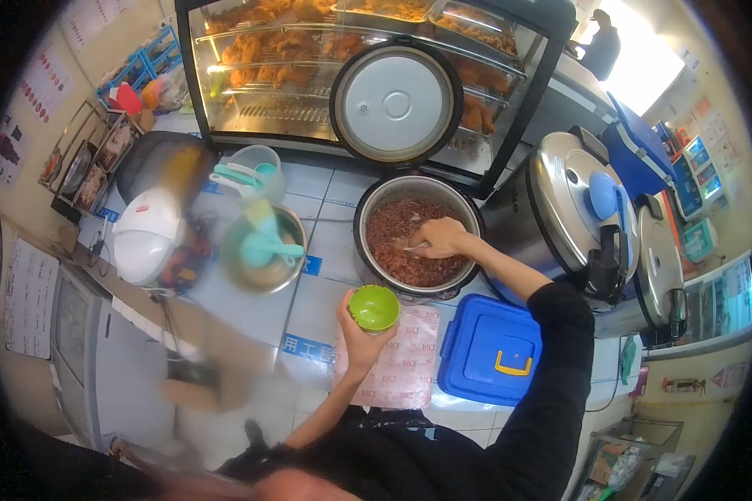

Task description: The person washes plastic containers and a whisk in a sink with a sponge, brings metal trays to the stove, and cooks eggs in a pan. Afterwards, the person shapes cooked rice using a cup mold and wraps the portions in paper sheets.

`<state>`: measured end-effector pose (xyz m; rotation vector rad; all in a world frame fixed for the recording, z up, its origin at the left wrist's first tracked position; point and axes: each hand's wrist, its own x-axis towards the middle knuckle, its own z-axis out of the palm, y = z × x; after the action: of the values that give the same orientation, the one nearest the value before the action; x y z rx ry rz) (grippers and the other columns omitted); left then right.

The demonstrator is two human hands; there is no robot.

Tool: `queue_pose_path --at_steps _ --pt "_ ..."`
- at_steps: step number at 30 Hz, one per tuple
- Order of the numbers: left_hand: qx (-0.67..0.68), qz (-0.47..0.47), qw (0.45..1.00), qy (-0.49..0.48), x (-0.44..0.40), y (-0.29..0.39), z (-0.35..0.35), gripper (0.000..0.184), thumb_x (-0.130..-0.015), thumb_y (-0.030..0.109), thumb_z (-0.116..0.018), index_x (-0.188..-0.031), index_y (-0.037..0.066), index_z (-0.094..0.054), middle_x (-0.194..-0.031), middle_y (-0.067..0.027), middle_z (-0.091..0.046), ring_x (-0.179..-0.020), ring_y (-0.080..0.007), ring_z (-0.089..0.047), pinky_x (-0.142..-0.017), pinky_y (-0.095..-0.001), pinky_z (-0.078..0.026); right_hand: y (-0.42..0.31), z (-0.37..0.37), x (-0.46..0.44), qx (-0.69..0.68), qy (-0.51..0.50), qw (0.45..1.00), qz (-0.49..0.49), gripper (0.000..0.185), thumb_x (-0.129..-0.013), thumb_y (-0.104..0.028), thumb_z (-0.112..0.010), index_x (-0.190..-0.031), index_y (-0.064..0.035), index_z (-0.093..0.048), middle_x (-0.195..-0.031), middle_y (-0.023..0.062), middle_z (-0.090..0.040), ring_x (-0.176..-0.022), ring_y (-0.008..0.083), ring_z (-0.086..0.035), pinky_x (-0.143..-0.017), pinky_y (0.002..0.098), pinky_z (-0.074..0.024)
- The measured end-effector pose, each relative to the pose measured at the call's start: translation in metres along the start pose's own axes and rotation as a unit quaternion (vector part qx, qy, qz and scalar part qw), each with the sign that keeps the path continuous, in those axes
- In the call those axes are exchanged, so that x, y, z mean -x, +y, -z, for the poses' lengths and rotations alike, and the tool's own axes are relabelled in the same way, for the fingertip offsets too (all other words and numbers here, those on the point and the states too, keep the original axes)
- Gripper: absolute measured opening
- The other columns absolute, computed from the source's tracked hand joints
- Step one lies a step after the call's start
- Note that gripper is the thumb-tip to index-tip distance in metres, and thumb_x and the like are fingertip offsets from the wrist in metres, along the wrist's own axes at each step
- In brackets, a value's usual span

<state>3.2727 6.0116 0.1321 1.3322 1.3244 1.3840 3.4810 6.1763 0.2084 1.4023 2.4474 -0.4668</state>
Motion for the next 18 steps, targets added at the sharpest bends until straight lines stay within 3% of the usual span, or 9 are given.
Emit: queue_pose_path --at_steps 4,7,10,12,15,16,18 --pt "0.016 -0.017 1.000 0.011 -0.006 -0.002 0.013 0.093 -0.055 0.009 -0.081 -0.130 -0.001 -0.027 -0.121 -0.0171 -0.035 -0.116 -0.0316 -0.036 -0.099 -0.0399 -0.030 0.018 0.002 0.005 -0.097 -0.012 0.995 0.000 0.031 -0.074 -0.035 -0.054 -0.099 -0.0220 -0.068 -0.086 0.0101 -0.066 -0.082 0.0301 -0.061 -0.072 0.0372 -0.0475" --pt "0.013 -0.029 0.995 0.099 -0.029 0.040 0.037 0.092 -0.058 0.008 -0.080 -0.131 -0.001 -0.026 -0.123 -0.0171 -0.037 -0.116 -0.0298 -0.037 -0.098 -0.0385 -0.032 0.029 0.011 0.012 -0.133 0.003 0.991 -0.019 0.029 -0.074 -0.033 -0.055 -0.097 -0.0208 -0.069 -0.086 0.0104 -0.066 -0.081 0.0293 -0.062 -0.072 0.0362 -0.0471" --pt "-0.015 -0.079 0.996 0.032 -0.081 0.078 0.038 0.094 -0.057 0.005 -0.078 -0.134 -0.001 -0.023 -0.121 -0.0185 -0.040 -0.114 -0.0310 -0.040 -0.097 -0.0375 -0.033 0.031 0.034 0.028 -0.118 0.013 0.993 -0.025 0.028 -0.075 -0.032 -0.055 -0.097 -0.0209 -0.069 -0.089 0.0100 -0.066 -0.083 0.0287 -0.062 -0.073 0.0365 -0.0473" --pt "-0.152 -0.172 0.972 -0.045 -0.107 0.089 0.030 0.098 -0.055 0.003 -0.077 -0.136 0.000 -0.021 -0.118 -0.0198 -0.043 -0.111 -0.0341 -0.042 -0.096 -0.0380 -0.035 0.037 0.052 0.041 -0.102 0.025 0.993 -0.052 0.029 -0.075 -0.033 -0.055 -0.098 -0.0226 -0.068 -0.092 0.0093 -0.066 -0.084 0.0285 -0.062 -0.074 0.0362 -0.0481" --pt "-0.216 -0.179 0.953 -0.116 -0.129 0.092 0.001 0.105 -0.052 0.005 -0.078 -0.138 0.002 -0.018 -0.112 -0.0185 -0.045 -0.107 -0.0360 -0.045 -0.093 -0.0390 -0.037 0.045 0.084 0.062 -0.067 0.045 0.994 -0.070 0.030 -0.074 -0.033 -0.055 -0.099 -0.0237 -0.068 -0.091 0.0089 -0.066 -0.083 0.0283 -0.062 -0.073 0.0360 -0.0486" --pt "-0.220 -0.143 0.953 -0.149 -0.132 0.097 -0.010 0.108 -0.053 0.002 -0.076 -0.140 0.003 -0.012 -0.119 -0.0212 -0.041 -0.111 -0.0377 -0.043 -0.092 -0.0403 -0.039 0.043 0.096 0.068 -0.048 0.055 0.995 -0.069 0.029 -0.074 -0.033 -0.055 -0.097 -0.0238 -0.069 -0.089 0.0079 -0.067 -0.084 0.0282 -0.062 -0.073 0.0359 -0.0495" --pt "-0.158 -0.132 0.965 -0.160 -0.135 0.102 -0.033 0.111 -0.052 0.003 -0.076 -0.140 0.004 -0.009 -0.118 -0.0208 -0.041 -0.109 -0.0386 -0.043 -0.092 -0.0410 -0.039 0.024 0.113 0.075 -0.012 0.079 0.993 -0.087 0.028 -0.073 -0.033 -0.055 -0.096 -0.0239 -0.069 -0.087 0.0086 -0.067 -0.083 0.0283 -0.063 -0.073 0.0364 -0.0501"
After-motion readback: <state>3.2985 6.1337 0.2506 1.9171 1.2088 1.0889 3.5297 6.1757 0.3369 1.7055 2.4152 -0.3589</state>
